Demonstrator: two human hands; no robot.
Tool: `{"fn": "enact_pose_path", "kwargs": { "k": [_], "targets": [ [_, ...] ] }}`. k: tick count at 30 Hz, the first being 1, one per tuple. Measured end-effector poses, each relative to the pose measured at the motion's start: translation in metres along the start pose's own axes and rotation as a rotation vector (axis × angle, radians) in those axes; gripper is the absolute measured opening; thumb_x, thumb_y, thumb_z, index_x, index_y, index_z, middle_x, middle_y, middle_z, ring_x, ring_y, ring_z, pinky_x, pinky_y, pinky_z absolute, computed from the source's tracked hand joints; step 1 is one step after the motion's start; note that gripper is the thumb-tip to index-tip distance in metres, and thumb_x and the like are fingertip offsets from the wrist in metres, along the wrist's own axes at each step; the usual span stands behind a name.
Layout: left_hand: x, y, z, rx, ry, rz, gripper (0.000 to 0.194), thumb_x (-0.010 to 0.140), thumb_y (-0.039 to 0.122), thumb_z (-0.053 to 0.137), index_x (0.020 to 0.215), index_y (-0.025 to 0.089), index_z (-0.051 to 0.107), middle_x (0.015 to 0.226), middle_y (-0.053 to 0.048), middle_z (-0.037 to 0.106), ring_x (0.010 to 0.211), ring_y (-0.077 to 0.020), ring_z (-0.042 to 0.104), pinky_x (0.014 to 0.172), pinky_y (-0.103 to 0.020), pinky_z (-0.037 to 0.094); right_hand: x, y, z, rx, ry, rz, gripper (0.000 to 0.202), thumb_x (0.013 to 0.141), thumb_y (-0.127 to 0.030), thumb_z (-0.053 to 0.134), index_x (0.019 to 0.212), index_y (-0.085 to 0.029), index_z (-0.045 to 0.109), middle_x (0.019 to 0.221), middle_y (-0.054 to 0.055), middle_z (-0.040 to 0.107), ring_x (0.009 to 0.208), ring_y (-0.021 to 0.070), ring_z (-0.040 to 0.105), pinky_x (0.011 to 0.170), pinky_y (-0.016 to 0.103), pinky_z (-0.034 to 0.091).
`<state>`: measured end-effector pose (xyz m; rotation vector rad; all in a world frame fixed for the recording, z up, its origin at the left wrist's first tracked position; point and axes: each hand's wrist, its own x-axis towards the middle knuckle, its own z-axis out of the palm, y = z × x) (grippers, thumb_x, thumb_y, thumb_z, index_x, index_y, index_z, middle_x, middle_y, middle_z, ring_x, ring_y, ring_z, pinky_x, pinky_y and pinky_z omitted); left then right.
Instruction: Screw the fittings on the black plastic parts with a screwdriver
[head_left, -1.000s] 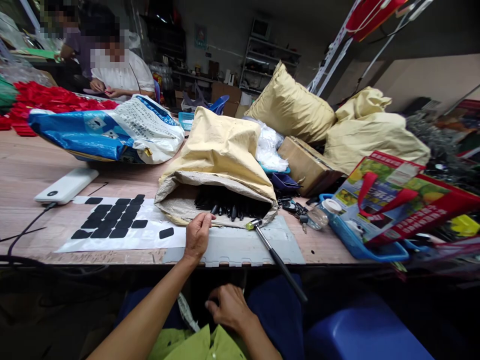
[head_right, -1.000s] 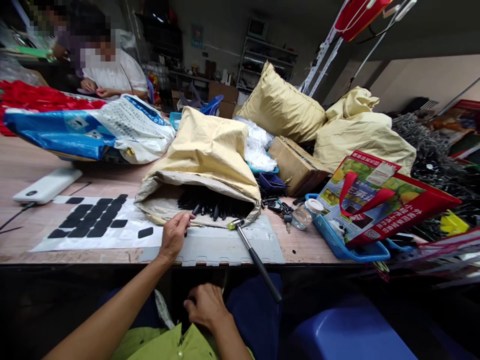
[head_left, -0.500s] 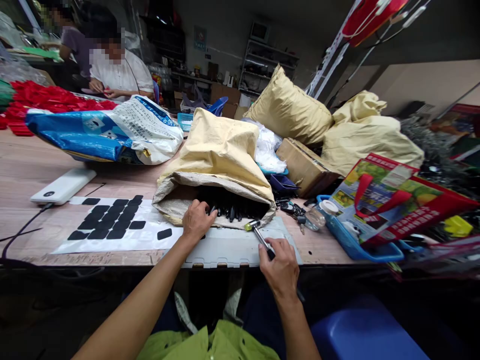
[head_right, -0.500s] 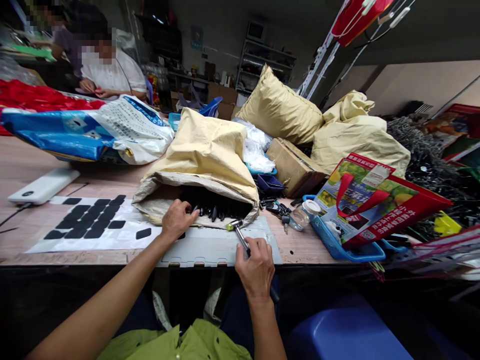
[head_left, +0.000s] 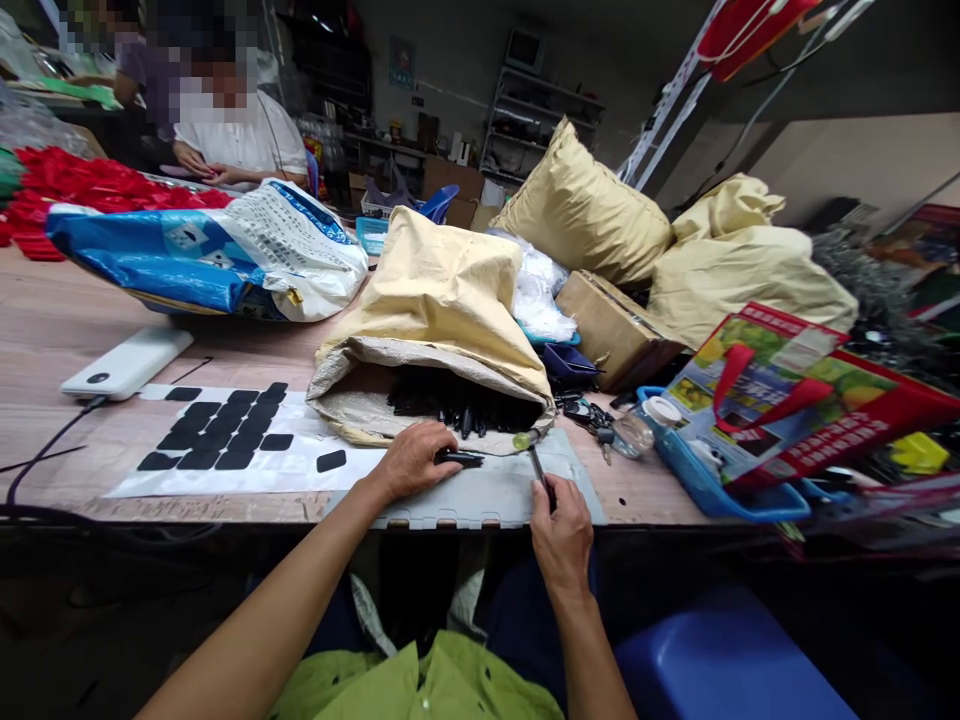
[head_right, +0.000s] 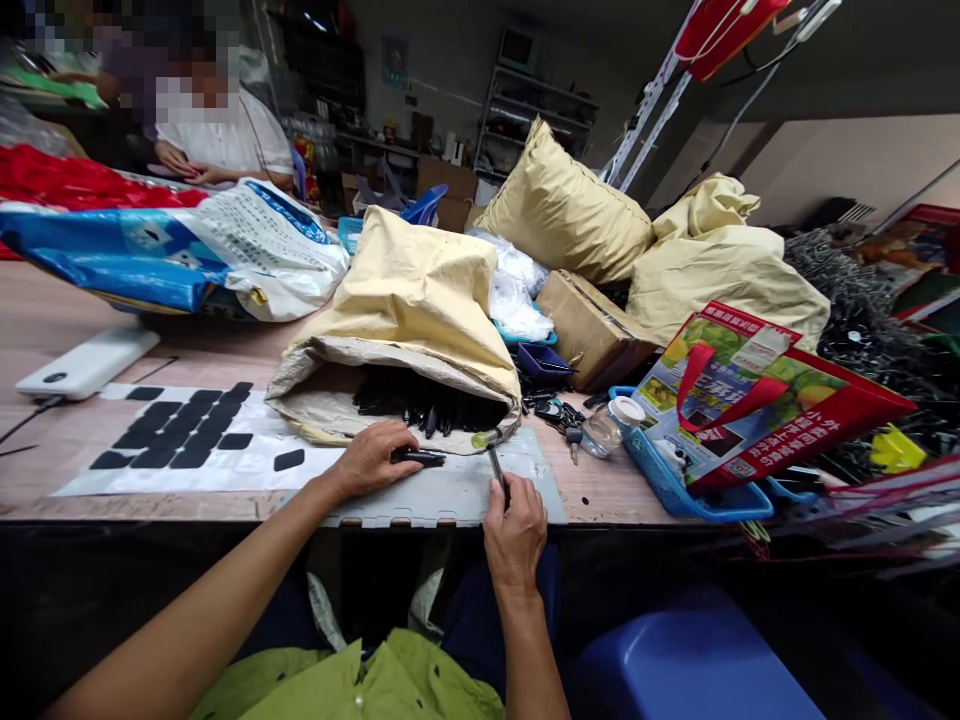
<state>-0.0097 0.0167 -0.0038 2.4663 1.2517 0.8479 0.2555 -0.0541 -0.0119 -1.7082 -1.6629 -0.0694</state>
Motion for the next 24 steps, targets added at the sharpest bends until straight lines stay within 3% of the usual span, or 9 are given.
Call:
{"fn": "enact_pose_path", "kwargs": {
  "k": [4,10,14,18,24],
  "targets": [
    [0.002,-0.002,0.001,0.001,-0.03,-0.044,0.019,0.085,0.037,0.074,0.093,0.022,0.068,0.088,-0.003,0.067,0.087,-0.021,0.059,0.079,-0.032,0.042,-0.006,-0.014,-0.008,0.217,-0.052,0.034,0.033,0.101,-0.041,0.048,0.109,-0.017,0.068,0.104,0.011,0.072,0.097,0.0234,0.067,0.087,0.035,0.051],
    [0.004,-0.002,0.0,-0.061,-0.044,-0.079,0.019,0.082,0.036,0.077,0.09,0.022,0.07,0.088,-0.002,0.068,0.086,-0.0195,0.06,0.078,-0.03,0.041,-0.012,-0.043,-0.009,0.383,-0.204,-0.057,0.037,0.101,-0.031,0.049,0.133,-0.019,0.063,0.127,0.011,0.07,0.111,0.0216,0.067,0.097,0.035,0.054],
    [0.006,-0.004,-0.001,-0.078,-0.057,-0.11,0.02,0.08,0.036,0.078,0.09,0.022,0.07,0.086,-0.001,0.068,0.085,-0.0191,0.06,0.076,-0.029,0.04,-0.012,-0.055,-0.007,0.37,-0.251,-0.12,0.038,0.103,-0.026,0.045,0.136,-0.022,0.062,0.127,0.01,0.069,0.115,0.0211,0.066,0.099,0.035,0.053],
    [0.007,-0.004,-0.002,-0.107,-0.079,-0.135,0.02,0.079,0.037,0.078,0.089,0.021,0.07,0.086,0.0,0.068,0.083,-0.0179,0.059,0.073,-0.028,0.039,-0.01,-0.063,-0.007,0.288,-0.217,-0.153,0.041,0.104,-0.025,0.043,0.14,-0.023,0.061,0.117,0.01,0.071,0.104,0.0206,0.068,0.094,0.033,0.054],
    [0.008,-0.004,-0.001,-0.116,-0.074,-0.156,0.02,0.079,0.037,0.078,0.089,0.022,0.07,0.084,0.0,0.067,0.082,-0.0176,0.058,0.072,-0.028,0.038,-0.007,-0.067,-0.009,0.19,-0.284,-0.134,0.043,0.102,-0.023,0.041,0.14,-0.024,0.061,0.108,0.009,0.071,0.097,0.0206,0.068,0.089,0.031,0.054]
  ]
}}
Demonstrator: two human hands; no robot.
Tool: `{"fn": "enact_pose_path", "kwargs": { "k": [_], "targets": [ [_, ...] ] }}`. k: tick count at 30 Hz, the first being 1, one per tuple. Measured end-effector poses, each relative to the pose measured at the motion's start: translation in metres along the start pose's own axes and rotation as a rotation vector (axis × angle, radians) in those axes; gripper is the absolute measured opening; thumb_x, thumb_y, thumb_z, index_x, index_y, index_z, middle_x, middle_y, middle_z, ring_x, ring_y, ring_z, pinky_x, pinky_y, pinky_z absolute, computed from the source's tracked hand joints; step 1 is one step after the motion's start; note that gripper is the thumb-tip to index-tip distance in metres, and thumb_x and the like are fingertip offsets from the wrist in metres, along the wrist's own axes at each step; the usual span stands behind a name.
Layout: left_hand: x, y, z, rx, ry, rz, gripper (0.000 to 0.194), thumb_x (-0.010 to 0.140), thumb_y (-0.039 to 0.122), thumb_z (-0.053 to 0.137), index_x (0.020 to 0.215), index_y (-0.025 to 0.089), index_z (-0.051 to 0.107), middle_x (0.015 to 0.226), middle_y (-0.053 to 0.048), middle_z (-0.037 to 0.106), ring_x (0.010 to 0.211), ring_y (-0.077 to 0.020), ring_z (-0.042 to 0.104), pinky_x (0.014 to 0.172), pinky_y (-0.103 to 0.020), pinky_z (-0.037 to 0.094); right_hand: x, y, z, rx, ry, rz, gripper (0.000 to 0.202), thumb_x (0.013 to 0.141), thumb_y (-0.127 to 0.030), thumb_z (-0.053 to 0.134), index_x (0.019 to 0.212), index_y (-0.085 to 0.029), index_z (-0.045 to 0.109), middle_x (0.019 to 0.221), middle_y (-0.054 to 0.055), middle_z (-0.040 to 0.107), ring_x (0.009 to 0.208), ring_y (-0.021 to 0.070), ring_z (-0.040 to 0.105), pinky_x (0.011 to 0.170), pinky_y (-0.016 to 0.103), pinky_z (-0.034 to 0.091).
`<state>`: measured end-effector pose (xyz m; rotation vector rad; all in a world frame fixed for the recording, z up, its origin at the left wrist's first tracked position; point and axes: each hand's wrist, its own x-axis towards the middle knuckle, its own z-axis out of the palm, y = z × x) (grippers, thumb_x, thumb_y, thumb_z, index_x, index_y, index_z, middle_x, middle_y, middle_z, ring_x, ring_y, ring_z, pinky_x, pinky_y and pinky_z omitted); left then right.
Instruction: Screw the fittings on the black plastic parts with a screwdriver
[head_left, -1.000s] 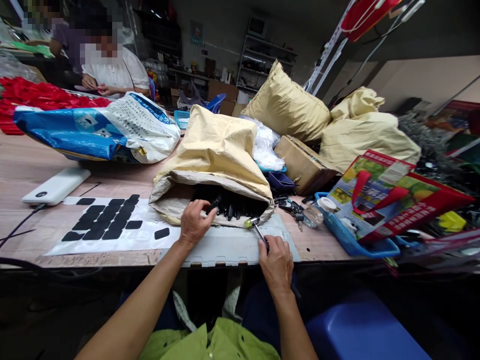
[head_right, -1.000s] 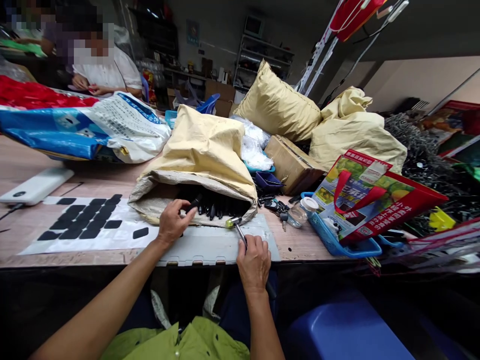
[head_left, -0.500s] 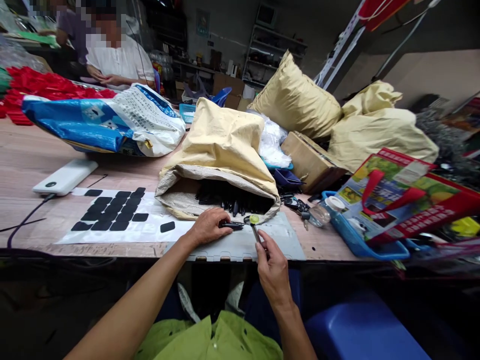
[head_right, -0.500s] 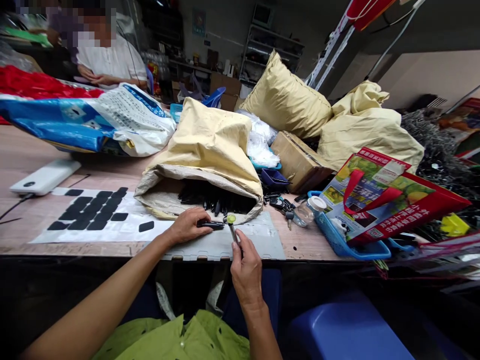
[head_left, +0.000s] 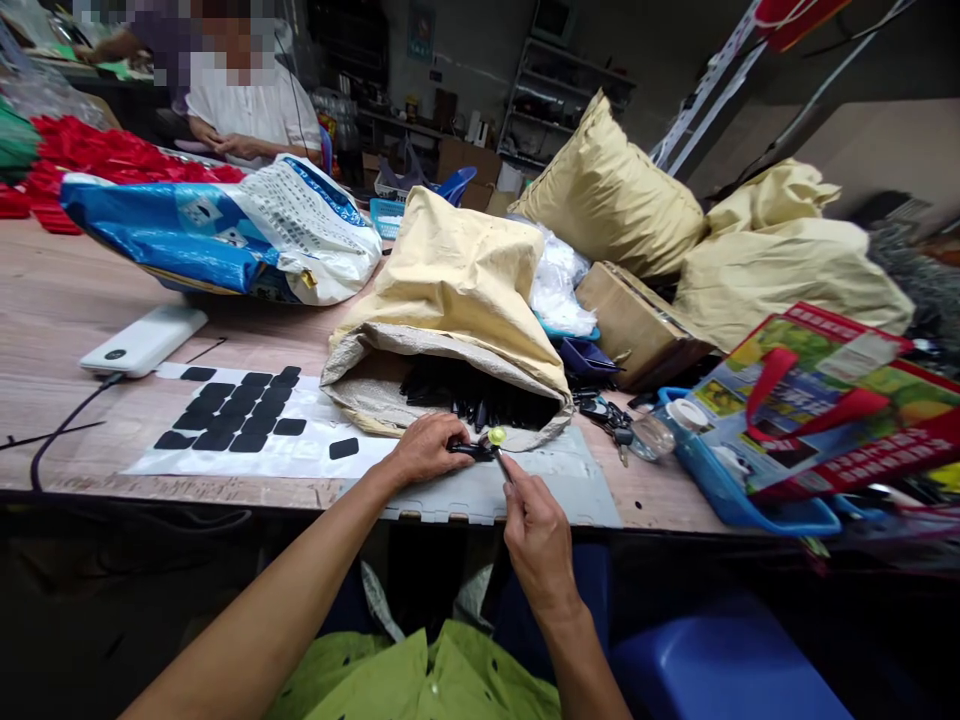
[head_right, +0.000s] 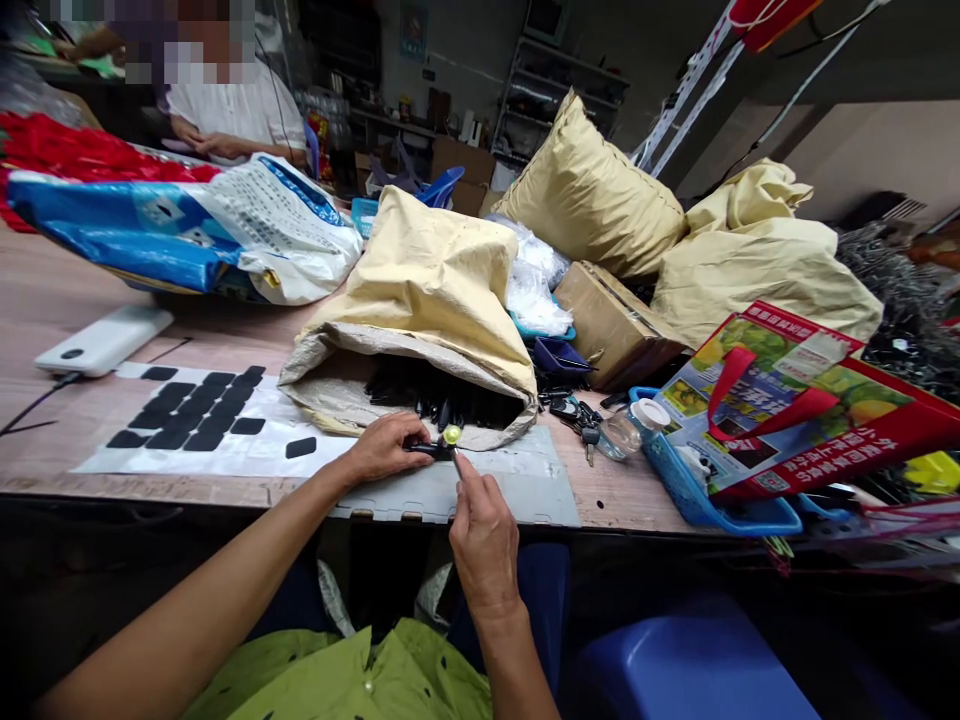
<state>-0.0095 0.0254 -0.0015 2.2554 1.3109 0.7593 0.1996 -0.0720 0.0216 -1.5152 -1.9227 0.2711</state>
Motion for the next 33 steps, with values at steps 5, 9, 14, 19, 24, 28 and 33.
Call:
{"fn": "enact_pose_path", "kwargs": {
  "k": [5,9,14,19,24,28,33],
  "targets": [
    [0.001,-0.001,0.0,0.0,-0.015,-0.015,0.022,0.078,0.04,0.077,0.089,0.022,0.069,0.083,-0.001,0.066,0.081,-0.0189,0.058,0.07,-0.028,0.038,0.003,-0.01,0.002,0.037,-0.009,-0.03,0.043,0.104,-0.027,0.038,0.141,-0.025,0.06,0.112,0.01,0.07,0.1,0.0214,0.068,0.091,0.032,0.053],
    [0.001,0.002,-0.003,0.009,-0.013,-0.025,0.022,0.077,0.04,0.077,0.086,0.021,0.069,0.082,-0.001,0.065,0.082,-0.0199,0.058,0.07,-0.029,0.039,0.003,-0.012,0.008,0.017,-0.079,-0.014,0.043,0.103,-0.026,0.038,0.141,-0.027,0.06,0.108,0.008,0.071,0.097,0.0202,0.068,0.089,0.03,0.053],
    [-0.001,0.004,-0.004,-0.03,-0.002,-0.026,0.019,0.077,0.036,0.077,0.088,0.022,0.069,0.083,0.0,0.066,0.081,-0.0186,0.058,0.071,-0.028,0.039,0.004,0.006,0.001,0.001,0.013,0.021,0.04,0.102,-0.03,0.042,0.135,-0.023,0.064,0.117,0.008,0.07,0.103,0.0208,0.067,0.089,0.031,0.051],
    [0.001,-0.002,-0.004,-0.066,-0.04,0.005,0.027,0.096,0.041,0.054,0.084,0.021,0.068,0.085,-0.002,0.066,0.084,-0.0186,0.057,0.076,-0.03,0.039,0.005,0.04,-0.012,-0.287,0.111,0.108,0.035,0.099,-0.03,0.048,0.124,-0.025,0.07,0.103,0.006,0.071,0.095,0.0222,0.064,0.08,0.031,0.046],
    [0.002,-0.002,-0.007,-0.12,-0.039,-0.035,0.051,0.104,0.043,0.031,0.073,0.019,0.064,0.079,-0.003,0.062,0.081,-0.0186,0.055,0.077,-0.031,0.039,0.006,0.063,-0.009,-0.423,0.176,0.053,0.032,0.097,-0.028,0.049,0.116,-0.022,0.074,0.09,0.007,0.067,0.087,0.0237,0.056,0.079,0.033,0.042],
    [0.0,-0.001,-0.008,-0.218,-0.033,-0.089,0.057,0.104,0.048,0.028,0.071,0.018,0.064,0.077,-0.002,0.062,0.077,-0.0175,0.056,0.074,-0.03,0.039,0.008,0.065,-0.006,-0.446,0.211,0.034,0.029,0.095,-0.024,0.052,0.113,-0.023,0.074,0.098,0.008,0.064,0.089,0.023,0.054,0.079,0.033,0.041],
    [0.0,-0.004,-0.007,-0.341,-0.019,-0.171,0.059,0.102,0.053,0.03,0.07,0.018,0.064,0.073,-0.002,0.063,0.073,-0.0168,0.056,0.07,-0.028,0.041,0.012,0.062,-0.004,-0.454,0.166,0.072,0.029,0.093,-0.018,0.053,0.113,-0.023,0.072,0.092,0.006,0.063,0.084,0.0212,0.054,0.073,0.032,0.038]
  ]
}}
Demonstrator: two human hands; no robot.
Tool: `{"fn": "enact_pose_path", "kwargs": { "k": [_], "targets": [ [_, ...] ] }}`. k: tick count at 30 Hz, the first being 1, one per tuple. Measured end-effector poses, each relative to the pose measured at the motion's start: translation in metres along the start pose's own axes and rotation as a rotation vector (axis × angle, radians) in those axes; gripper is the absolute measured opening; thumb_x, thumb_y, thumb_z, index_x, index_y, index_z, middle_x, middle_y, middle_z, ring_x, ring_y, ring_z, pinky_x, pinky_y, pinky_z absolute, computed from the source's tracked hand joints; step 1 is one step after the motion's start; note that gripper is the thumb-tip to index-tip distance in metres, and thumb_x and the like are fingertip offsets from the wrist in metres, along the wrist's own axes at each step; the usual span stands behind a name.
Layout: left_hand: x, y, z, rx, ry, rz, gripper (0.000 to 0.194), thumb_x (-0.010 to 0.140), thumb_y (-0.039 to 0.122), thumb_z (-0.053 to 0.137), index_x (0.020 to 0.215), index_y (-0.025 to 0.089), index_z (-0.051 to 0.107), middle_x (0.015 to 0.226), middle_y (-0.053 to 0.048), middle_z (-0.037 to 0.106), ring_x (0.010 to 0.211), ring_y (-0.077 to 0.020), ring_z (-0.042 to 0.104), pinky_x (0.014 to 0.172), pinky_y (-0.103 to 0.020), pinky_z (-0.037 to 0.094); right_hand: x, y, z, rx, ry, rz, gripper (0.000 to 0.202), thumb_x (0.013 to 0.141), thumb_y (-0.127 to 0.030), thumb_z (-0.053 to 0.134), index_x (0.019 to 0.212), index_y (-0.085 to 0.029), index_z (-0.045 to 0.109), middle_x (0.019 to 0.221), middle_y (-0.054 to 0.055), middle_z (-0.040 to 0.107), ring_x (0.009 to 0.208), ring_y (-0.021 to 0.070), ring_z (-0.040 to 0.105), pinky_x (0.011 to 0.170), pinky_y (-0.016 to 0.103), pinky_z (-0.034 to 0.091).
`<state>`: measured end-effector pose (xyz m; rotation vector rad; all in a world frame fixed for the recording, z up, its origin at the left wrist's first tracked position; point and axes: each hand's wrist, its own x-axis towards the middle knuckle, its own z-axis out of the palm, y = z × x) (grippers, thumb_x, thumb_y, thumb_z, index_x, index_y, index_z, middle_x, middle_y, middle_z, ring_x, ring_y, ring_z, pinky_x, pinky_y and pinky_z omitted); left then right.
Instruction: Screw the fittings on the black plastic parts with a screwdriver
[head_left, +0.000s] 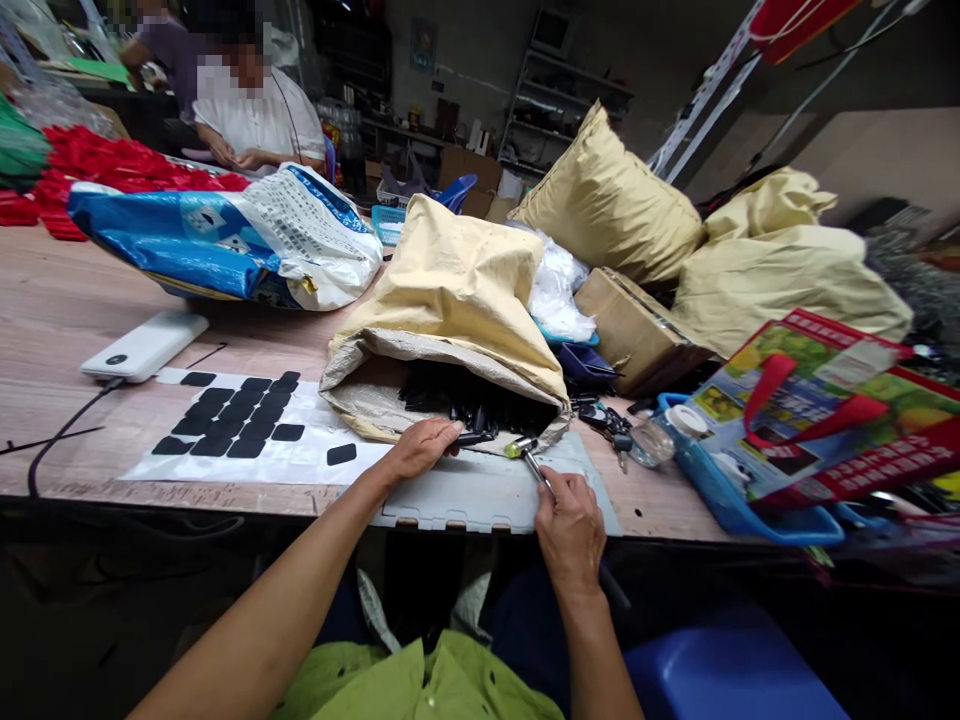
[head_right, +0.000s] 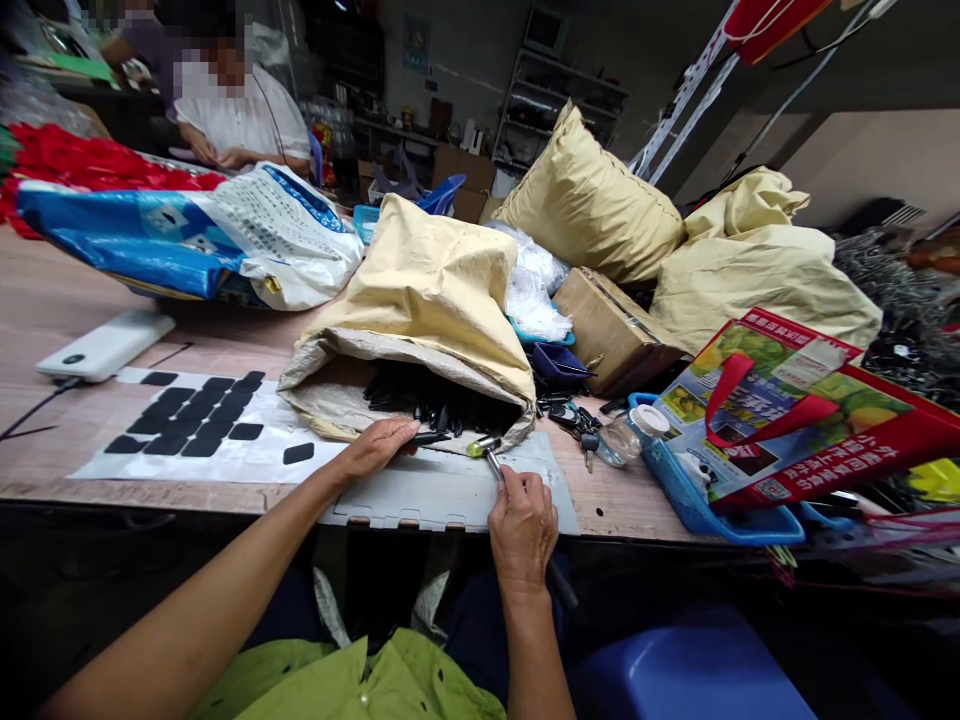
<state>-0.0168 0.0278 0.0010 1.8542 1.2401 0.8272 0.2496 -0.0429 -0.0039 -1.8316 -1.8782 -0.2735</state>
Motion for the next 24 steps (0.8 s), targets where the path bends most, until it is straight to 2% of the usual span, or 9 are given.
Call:
{"fn": "enact_pose_path", "kwargs": {
  "k": [7,13,16,18,20,22,24],
  "targets": [
    [-0.001,0.002,0.0,0.037,0.002,0.014,0.056,0.102,0.051,0.03,0.064,0.019,0.055,0.07,-0.001,0.059,0.07,-0.0164,0.053,0.07,-0.029,0.039,-0.006,-0.009,0.002,-0.115,0.032,0.007,0.03,0.094,-0.018,0.051,0.118,-0.023,0.069,0.097,0.007,0.063,0.087,0.0229,0.052,0.072,0.034,0.034],
    [0.005,0.001,0.003,0.226,-0.015,0.131,0.054,0.103,0.045,0.028,0.063,0.02,0.053,0.068,-0.001,0.057,0.071,-0.0172,0.05,0.073,-0.031,0.038,-0.009,-0.01,0.005,-0.142,0.048,-0.015,0.031,0.096,-0.02,0.048,0.12,-0.022,0.067,0.097,0.008,0.062,0.088,0.0236,0.051,0.072,0.035,0.034],
    [-0.001,0.008,0.003,0.33,-0.018,0.197,0.049,0.103,0.045,0.034,0.067,0.02,0.056,0.07,-0.002,0.058,0.074,-0.018,0.05,0.076,-0.032,0.038,-0.009,-0.009,0.006,-0.149,0.059,-0.026,0.031,0.097,-0.02,0.047,0.12,-0.022,0.067,0.096,0.008,0.062,0.087,0.0235,0.051,0.073,0.035,0.034],
    [-0.017,0.022,0.005,0.318,0.0,0.228,0.045,0.102,0.047,0.039,0.072,0.02,0.059,0.076,-0.003,0.061,0.078,-0.0185,0.053,0.077,-0.031,0.039,-0.009,-0.009,0.006,-0.154,0.063,-0.03,0.03,0.097,-0.02,0.047,0.12,-0.022,0.067,0.096,0.008,0.062,0.087,0.0238,0.051,0.073,0.035,0.034],
    [-0.044,0.039,0.01,0.225,-0.03,0.229,0.041,0.102,0.048,0.04,0.081,0.021,0.061,0.082,-0.004,0.064,0.08,-0.0179,0.056,0.076,-0.029,0.04,-0.009,-0.009,0.006,-0.159,0.057,-0.029,0.03,0.097,-0.02,0.048,0.12,-0.022,0.067,0.096,0.008,0.062,0.088,0.0242,0.051,0.073,0.035,0.033],
    [-0.076,0.053,0.022,0.109,-0.176,0.196,0.039,0.103,0.05,0.039,0.089,0.023,0.063,0.084,-0.002,0.066,0.076,-0.016,0.059,0.072,-0.027,0.041,-0.009,-0.009,0.006,-0.159,0.043,-0.024,0.03,0.097,-0.02,0.049,0.121,-0.022,0.066,0.096,0.008,0.062,0.088,0.0245,0.05,0.073,0.035,0.033],
    [-0.106,0.057,0.038,0.08,-0.359,0.136,0.037,0.103,0.052,0.038,0.097,0.027,0.065,0.082,0.0,0.069,0.072,-0.0157,0.061,0.068,-0.026,0.041,-0.008,-0.01,0.006,-0.157,0.037,-0.021,0.029,0.097,-0.02,0.049,0.12,-0.021,0.066,0.096,0.008,0.062,0.088,0.0245,0.05,0.073,0.035,0.033]
  ]
}}
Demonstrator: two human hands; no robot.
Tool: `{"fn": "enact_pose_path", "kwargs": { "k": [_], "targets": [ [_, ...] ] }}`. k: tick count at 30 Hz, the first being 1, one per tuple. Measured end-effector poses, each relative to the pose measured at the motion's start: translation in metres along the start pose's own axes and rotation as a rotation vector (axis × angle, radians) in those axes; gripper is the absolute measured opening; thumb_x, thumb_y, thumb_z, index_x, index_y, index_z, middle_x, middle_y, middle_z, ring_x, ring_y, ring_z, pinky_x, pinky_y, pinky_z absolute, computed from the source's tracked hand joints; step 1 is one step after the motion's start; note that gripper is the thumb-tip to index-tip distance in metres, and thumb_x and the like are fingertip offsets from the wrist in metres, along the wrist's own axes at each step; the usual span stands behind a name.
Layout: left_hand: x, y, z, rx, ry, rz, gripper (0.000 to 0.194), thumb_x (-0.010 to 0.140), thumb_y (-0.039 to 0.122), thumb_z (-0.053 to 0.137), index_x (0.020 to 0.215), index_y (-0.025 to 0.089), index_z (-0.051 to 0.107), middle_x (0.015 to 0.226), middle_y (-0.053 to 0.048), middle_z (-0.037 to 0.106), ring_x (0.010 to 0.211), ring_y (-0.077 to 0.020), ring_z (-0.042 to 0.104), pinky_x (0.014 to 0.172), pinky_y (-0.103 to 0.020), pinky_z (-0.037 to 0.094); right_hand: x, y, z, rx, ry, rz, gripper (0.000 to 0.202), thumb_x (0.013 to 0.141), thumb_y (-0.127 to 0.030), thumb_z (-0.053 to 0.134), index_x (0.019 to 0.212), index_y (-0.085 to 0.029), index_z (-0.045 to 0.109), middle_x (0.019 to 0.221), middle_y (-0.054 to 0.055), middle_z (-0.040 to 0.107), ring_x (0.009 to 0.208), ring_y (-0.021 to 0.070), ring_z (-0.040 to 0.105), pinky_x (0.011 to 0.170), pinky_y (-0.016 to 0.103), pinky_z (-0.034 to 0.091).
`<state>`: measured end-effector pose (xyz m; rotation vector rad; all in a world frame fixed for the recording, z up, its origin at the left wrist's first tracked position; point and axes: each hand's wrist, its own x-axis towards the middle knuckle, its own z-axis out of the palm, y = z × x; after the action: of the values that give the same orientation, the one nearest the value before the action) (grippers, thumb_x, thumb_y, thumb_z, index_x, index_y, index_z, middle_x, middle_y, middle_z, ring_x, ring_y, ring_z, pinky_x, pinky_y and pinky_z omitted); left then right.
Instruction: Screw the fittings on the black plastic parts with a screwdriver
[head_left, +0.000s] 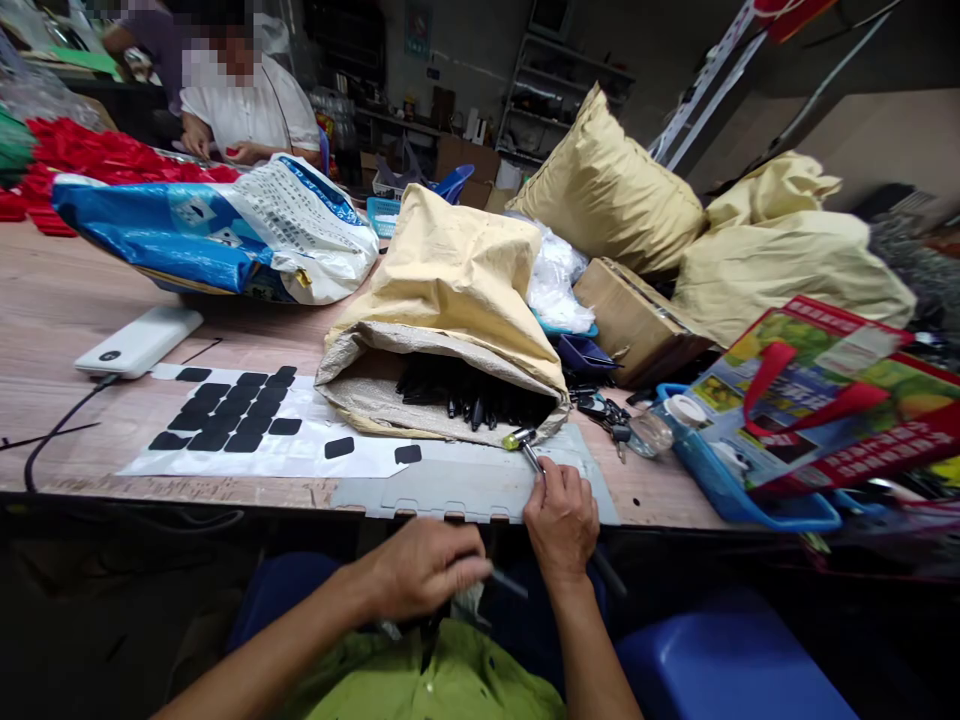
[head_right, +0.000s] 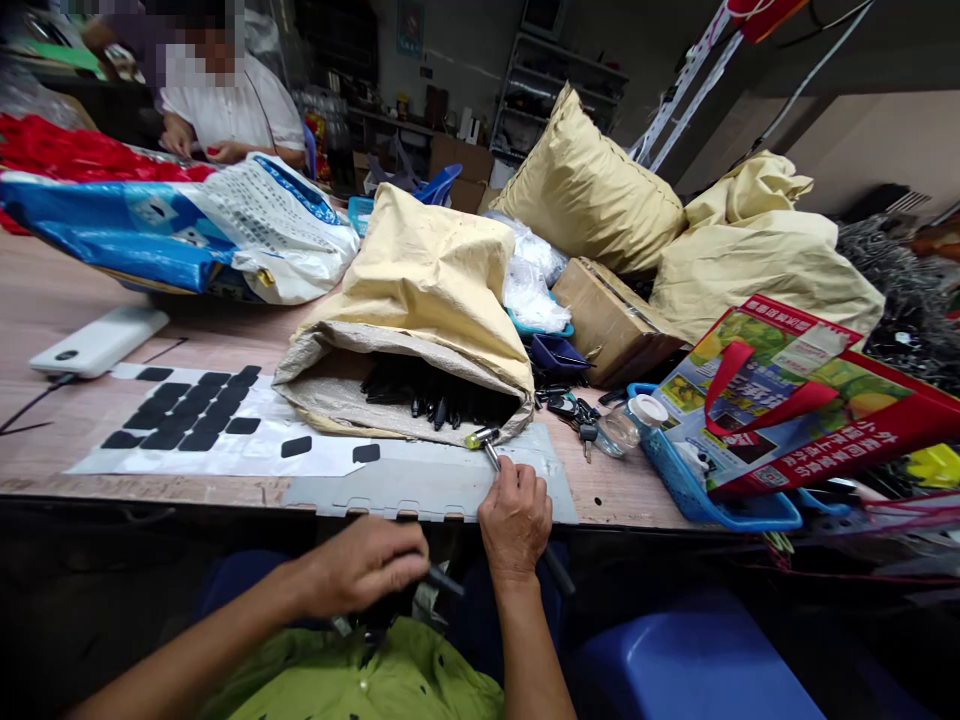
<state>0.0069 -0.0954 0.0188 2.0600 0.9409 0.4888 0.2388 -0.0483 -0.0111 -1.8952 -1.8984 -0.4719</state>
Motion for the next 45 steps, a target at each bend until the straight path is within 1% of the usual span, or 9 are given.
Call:
{"fn": "enact_pose_path", "kwargs": {
  "k": [5,11,15,19,24,27,35,40,45],
  "targets": [
    [-0.028,-0.042,0.056,0.184,-0.023,-0.419,0.043,0.103,0.051,0.03,0.097,0.027,0.066,0.086,-0.007,0.073,0.083,-0.0264,0.069,0.072,-0.033,0.046,0.0,-0.001,0.0,-0.015,0.002,-0.003,0.029,0.097,-0.02,0.049,0.12,-0.021,0.066,0.096,0.008,0.062,0.088,0.0246,0.05,0.073,0.035,0.032],
    [-0.039,-0.089,0.068,0.37,0.051,-0.682,0.028,0.089,0.021,0.049,0.105,0.025,0.072,0.101,-0.014,0.074,0.106,-0.0335,0.067,0.096,-0.048,0.046,-0.001,0.0,0.0,-0.025,-0.006,0.001,0.029,0.097,-0.02,0.049,0.121,-0.021,0.066,0.096,0.007,0.063,0.089,0.0245,0.05,0.074,0.036,0.033],
    [-0.034,-0.047,0.043,0.299,-0.106,-0.548,0.022,0.088,0.036,0.057,0.096,0.023,0.073,0.095,-0.012,0.075,0.091,-0.0316,0.071,0.078,-0.039,0.05,-0.001,0.0,0.0,-0.026,-0.002,0.001,0.028,0.097,-0.02,0.052,0.121,-0.021,0.066,0.095,0.007,0.063,0.089,0.0238,0.05,0.074,0.035,0.032],
    [0.0,-0.004,-0.013,0.07,0.027,-0.289,0.031,0.095,0.049,0.052,0.097,0.026,0.073,0.078,-0.001,0.073,0.069,-0.0176,0.065,0.062,-0.026,0.041,-0.001,0.0,0.001,-0.03,-0.003,0.005,0.028,0.095,-0.02,0.055,0.121,-0.021,0.065,0.096,0.006,0.063,0.089,0.0229,0.05,0.074,0.033,0.032],
    [0.059,-0.031,-0.078,0.427,0.599,-0.412,0.025,0.099,0.035,0.049,0.106,0.024,0.069,0.098,-0.005,0.071,0.089,-0.0205,0.065,0.073,-0.029,0.045,0.0,0.0,0.002,-0.03,0.003,-0.006,0.029,0.095,-0.019,0.055,0.122,-0.021,0.064,0.095,0.006,0.062,0.089,0.0229,0.049,0.074,0.033,0.032],
    [0.079,-0.061,-0.095,0.666,0.61,-0.514,0.02,0.095,0.031,0.056,0.105,0.021,0.069,0.111,-0.01,0.064,0.105,-0.0269,0.061,0.08,-0.034,0.047,0.0,-0.001,0.002,-0.031,-0.001,-0.004,0.029,0.094,-0.019,0.055,0.122,-0.021,0.064,0.096,0.006,0.061,0.089,0.0232,0.049,0.074,0.034,0.032],
    [0.066,-0.066,-0.091,0.671,0.541,-0.44,0.014,0.094,0.031,0.061,0.101,0.021,0.065,0.102,-0.008,0.062,0.102,-0.0273,0.058,0.084,-0.037,0.047,0.0,-0.003,0.001,-0.03,-0.028,0.019,0.029,0.095,-0.018,0.054,0.122,-0.021,0.064,0.097,0.006,0.061,0.091,0.0237,0.05,0.075,0.034,0.033],
    [0.061,-0.045,-0.055,0.482,0.457,-0.147,0.01,0.093,0.03,0.064,0.099,0.022,0.063,0.098,-0.004,0.064,0.097,-0.0227,0.057,0.086,-0.034,0.045,0.001,-0.004,0.001,0.009,-0.026,0.051,0.028,0.095,-0.022,0.057,0.123,-0.023,0.064,0.1,0.006,0.062,0.092,0.0237,0.05,0.075,0.034,0.034],
    [0.073,-0.047,-0.029,0.355,0.445,-0.126,0.013,0.087,0.03,0.071,0.096,0.022,0.065,0.098,-0.003,0.064,0.098,-0.0227,0.057,0.085,-0.035,0.044,0.0,-0.002,0.0,0.034,-0.037,0.044,0.025,0.098,-0.027,0.056,0.121,-0.024,0.066,0.097,0.006,0.062,0.09,0.0233,0.051,0.073,0.033,0.033]
  ]
}}
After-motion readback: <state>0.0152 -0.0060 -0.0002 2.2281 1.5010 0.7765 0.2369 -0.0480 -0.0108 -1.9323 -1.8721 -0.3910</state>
